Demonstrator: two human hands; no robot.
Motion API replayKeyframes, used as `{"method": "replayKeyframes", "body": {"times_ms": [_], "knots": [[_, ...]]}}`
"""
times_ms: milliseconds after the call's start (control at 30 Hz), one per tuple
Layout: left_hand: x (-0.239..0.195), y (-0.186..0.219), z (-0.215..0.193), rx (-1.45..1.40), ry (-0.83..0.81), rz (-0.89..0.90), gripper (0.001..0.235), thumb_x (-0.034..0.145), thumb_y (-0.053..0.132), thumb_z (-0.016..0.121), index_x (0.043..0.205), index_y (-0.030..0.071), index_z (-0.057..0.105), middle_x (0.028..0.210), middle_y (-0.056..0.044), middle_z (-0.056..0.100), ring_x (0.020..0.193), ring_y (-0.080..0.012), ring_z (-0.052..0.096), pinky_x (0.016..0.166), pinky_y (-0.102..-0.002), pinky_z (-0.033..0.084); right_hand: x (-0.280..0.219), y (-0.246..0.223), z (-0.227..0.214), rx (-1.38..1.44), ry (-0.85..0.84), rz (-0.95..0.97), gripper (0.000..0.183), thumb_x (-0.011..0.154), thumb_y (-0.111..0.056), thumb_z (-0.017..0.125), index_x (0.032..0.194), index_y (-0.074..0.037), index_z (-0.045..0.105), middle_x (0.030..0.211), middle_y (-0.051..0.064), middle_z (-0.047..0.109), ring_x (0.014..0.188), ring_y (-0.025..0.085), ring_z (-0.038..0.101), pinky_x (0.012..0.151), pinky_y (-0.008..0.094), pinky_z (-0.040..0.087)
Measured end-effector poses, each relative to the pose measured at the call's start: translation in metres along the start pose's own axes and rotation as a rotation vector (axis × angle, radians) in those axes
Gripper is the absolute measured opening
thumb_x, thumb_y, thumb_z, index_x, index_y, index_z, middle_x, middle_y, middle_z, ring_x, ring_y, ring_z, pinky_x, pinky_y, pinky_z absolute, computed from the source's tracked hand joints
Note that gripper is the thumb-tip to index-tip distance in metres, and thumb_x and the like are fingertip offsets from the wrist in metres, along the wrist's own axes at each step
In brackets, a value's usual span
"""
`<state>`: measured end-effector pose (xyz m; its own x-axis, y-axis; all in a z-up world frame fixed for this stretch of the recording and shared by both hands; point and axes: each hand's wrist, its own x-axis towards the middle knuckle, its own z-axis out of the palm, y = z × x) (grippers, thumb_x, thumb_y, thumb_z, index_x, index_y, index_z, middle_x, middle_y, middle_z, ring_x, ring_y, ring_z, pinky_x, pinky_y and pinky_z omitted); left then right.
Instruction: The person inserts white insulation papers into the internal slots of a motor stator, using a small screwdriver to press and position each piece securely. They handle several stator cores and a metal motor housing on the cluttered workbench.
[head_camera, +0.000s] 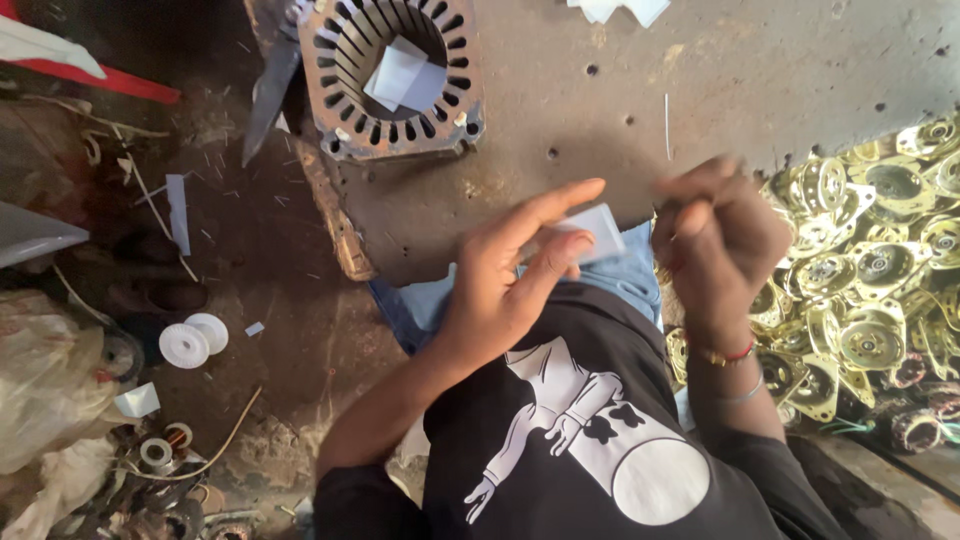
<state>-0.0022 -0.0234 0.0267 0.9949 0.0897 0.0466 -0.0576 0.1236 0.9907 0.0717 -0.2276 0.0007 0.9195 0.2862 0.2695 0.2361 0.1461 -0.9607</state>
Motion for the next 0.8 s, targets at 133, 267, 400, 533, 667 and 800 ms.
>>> {"method": "replayKeyframes", "body": {"times_ms": [133, 267, 400, 533, 667, 800], "knots": [[0.004, 0.003, 0.008, -0.393, -0.068, -0.199, 0.043, 0.107, 0.013, 0.062, 0.149, 0.001, 0.057, 0.101, 0.001, 0.062, 0.078, -0.0042, 0.055, 0.07, -0.019, 0.048, -0.009, -0.014, 0.018, 0.505, -0.142, 0.263, 0.036, 0.108, -0.024, 0.066, 0.12, 0.01, 0.065, 0.089, 0.012, 0.061, 0.058, 0.012, 0.051, 0.051, 0.025, 0.041], [-0.001, 0.003, 0.005, -0.511, -0.11, -0.21, 0.045, 0.11, 0.012, 0.06, 0.153, 0.002, 0.053, 0.094, 0.001, 0.057, 0.075, -0.0044, 0.053, 0.066, -0.019, 0.043, -0.007, -0.01, 0.03, 0.709, -0.141, 0.378, 0.038, 0.099, -0.018, 0.072, 0.125, 0.008, 0.062, 0.082, 0.017, 0.066, 0.053, 0.011, 0.053, 0.047, 0.026, 0.041], [0.0, 0.008, 0.01, -0.488, -0.132, -0.238, 0.042, 0.108, 0.014, 0.059, 0.149, 0.003, 0.053, 0.096, 0.001, 0.058, 0.08, -0.0049, 0.055, 0.066, -0.02, 0.045, -0.009, -0.014, 0.033, 0.581, -0.136, 0.309, 0.024, 0.1, -0.013, 0.075, 0.109, 0.006, 0.064, 0.083, 0.013, 0.065, 0.055, 0.01, 0.053, 0.051, 0.025, 0.041], [-0.009, 0.019, 0.01, 0.057, 0.036, 0.118, 0.023, 0.111, 0.012, 0.055, 0.132, 0.004, 0.06, 0.112, -0.008, 0.064, 0.099, -0.0116, 0.064, 0.083, -0.022, 0.053, -0.008, -0.022, 0.036, 0.326, -0.041, 0.24, 0.016, 0.1, -0.008, 0.075, 0.099, 0.006, 0.066, 0.085, 0.009, 0.06, 0.056, 0.007, 0.051, 0.049, 0.021, 0.04], [-0.009, 0.02, 0.008, 0.192, 0.121, 0.217, 0.013, 0.107, 0.006, 0.066, 0.119, 0.003, 0.07, 0.106, -0.008, 0.072, 0.09, -0.0125, 0.07, 0.081, -0.022, 0.056, -0.007, -0.032, 0.039, 0.157, -0.025, 0.205, 0.013, 0.099, -0.006, 0.072, 0.099, 0.005, 0.066, 0.094, 0.009, 0.061, 0.058, 0.006, 0.052, 0.05, 0.02, 0.04], [-0.009, 0.016, 0.007, 0.203, 0.18, 0.219, 0.012, 0.104, 0.001, 0.07, 0.115, 0.001, 0.071, 0.107, -0.007, 0.073, 0.09, -0.0129, 0.073, 0.081, -0.022, 0.058, -0.003, -0.03, 0.039, -0.087, -0.102, -0.001, 0.009, 0.097, 0.001, 0.071, 0.102, 0.006, 0.066, 0.095, 0.016, 0.069, 0.07, 0.014, 0.059, 0.058, 0.024, 0.046]]}}
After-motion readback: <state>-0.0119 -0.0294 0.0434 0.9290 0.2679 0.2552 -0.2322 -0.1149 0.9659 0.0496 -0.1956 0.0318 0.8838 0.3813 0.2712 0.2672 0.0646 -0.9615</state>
